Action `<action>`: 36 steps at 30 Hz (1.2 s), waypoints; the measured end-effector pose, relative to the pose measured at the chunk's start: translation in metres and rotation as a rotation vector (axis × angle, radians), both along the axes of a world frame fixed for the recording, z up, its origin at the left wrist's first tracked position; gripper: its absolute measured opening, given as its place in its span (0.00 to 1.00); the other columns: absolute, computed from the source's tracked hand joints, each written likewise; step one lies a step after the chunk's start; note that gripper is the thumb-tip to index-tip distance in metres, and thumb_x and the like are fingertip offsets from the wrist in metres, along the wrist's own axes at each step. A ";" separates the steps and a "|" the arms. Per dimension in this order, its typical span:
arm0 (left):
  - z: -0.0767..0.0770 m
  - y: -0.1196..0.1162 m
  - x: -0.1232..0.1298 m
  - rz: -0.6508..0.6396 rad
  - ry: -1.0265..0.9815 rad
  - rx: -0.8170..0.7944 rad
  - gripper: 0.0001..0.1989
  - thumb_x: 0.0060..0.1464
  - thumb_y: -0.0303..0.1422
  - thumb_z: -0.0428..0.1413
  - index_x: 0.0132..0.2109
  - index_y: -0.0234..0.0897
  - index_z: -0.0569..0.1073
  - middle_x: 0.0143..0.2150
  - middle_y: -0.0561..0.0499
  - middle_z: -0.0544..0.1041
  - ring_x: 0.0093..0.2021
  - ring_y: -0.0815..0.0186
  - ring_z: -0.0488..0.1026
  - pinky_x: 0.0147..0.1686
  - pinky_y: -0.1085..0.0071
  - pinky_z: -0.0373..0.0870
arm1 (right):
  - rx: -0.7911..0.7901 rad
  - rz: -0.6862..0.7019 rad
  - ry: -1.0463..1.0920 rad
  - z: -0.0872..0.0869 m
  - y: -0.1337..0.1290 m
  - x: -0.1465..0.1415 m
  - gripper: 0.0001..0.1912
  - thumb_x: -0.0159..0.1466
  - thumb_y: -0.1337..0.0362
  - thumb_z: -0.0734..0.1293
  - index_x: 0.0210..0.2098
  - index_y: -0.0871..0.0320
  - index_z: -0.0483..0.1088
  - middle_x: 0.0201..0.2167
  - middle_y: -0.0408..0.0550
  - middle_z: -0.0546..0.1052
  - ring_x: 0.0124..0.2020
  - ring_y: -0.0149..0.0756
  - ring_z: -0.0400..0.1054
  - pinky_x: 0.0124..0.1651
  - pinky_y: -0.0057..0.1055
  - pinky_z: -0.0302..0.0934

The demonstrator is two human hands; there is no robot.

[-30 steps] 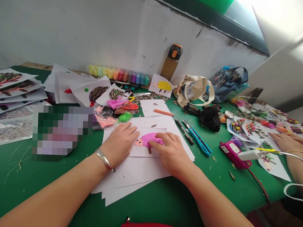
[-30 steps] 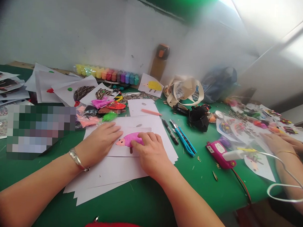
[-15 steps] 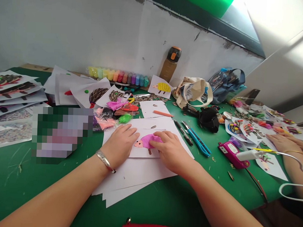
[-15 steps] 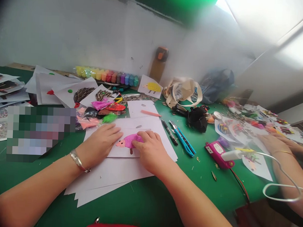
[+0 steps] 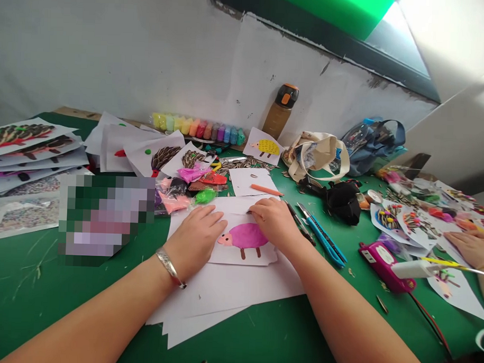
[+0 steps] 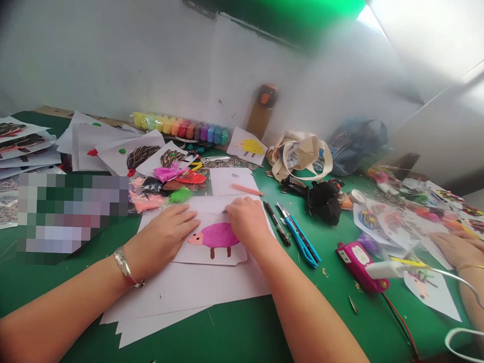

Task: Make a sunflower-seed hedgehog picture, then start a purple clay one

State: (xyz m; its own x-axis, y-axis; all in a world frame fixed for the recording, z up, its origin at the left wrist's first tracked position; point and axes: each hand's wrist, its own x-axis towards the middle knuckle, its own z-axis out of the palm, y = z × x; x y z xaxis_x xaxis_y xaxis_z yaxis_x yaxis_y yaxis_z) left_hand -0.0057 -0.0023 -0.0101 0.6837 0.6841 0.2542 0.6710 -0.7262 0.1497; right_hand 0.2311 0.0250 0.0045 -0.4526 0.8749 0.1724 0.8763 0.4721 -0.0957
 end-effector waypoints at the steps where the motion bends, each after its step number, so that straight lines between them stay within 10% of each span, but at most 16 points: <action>1: -0.001 0.000 0.000 0.002 -0.009 0.006 0.18 0.56 0.17 0.48 0.50 0.31 0.74 0.53 0.39 0.74 0.57 0.50 0.64 0.58 0.48 0.65 | -0.002 -0.024 0.003 -0.004 0.001 -0.001 0.14 0.67 0.71 0.59 0.35 0.59 0.77 0.35 0.53 0.77 0.41 0.42 0.69 0.43 0.35 0.57; 8: -0.003 0.001 -0.001 -0.014 -0.089 0.087 0.13 0.59 0.20 0.49 0.46 0.31 0.76 0.48 0.41 0.77 0.57 0.49 0.67 0.57 0.49 0.68 | 0.029 -0.086 0.027 -0.016 0.008 0.000 0.12 0.68 0.71 0.57 0.37 0.59 0.72 0.37 0.55 0.75 0.39 0.43 0.66 0.41 0.35 0.57; 16: 0.008 0.001 -0.001 0.008 -0.214 0.247 0.11 0.64 0.26 0.49 0.44 0.31 0.76 0.47 0.43 0.79 0.54 0.49 0.70 0.54 0.47 0.70 | 0.092 -0.131 0.520 0.004 -0.012 0.004 0.11 0.69 0.67 0.56 0.40 0.56 0.71 0.35 0.50 0.78 0.35 0.39 0.71 0.37 0.33 0.61; 36: 0.008 0.011 -0.008 0.219 -0.012 0.080 0.14 0.64 0.31 0.48 0.44 0.34 0.78 0.51 0.43 0.79 0.60 0.45 0.64 0.58 0.43 0.62 | -0.200 -0.185 0.659 -0.008 -0.013 -0.014 0.12 0.63 0.67 0.61 0.36 0.54 0.78 0.37 0.46 0.81 0.40 0.38 0.73 0.43 0.32 0.64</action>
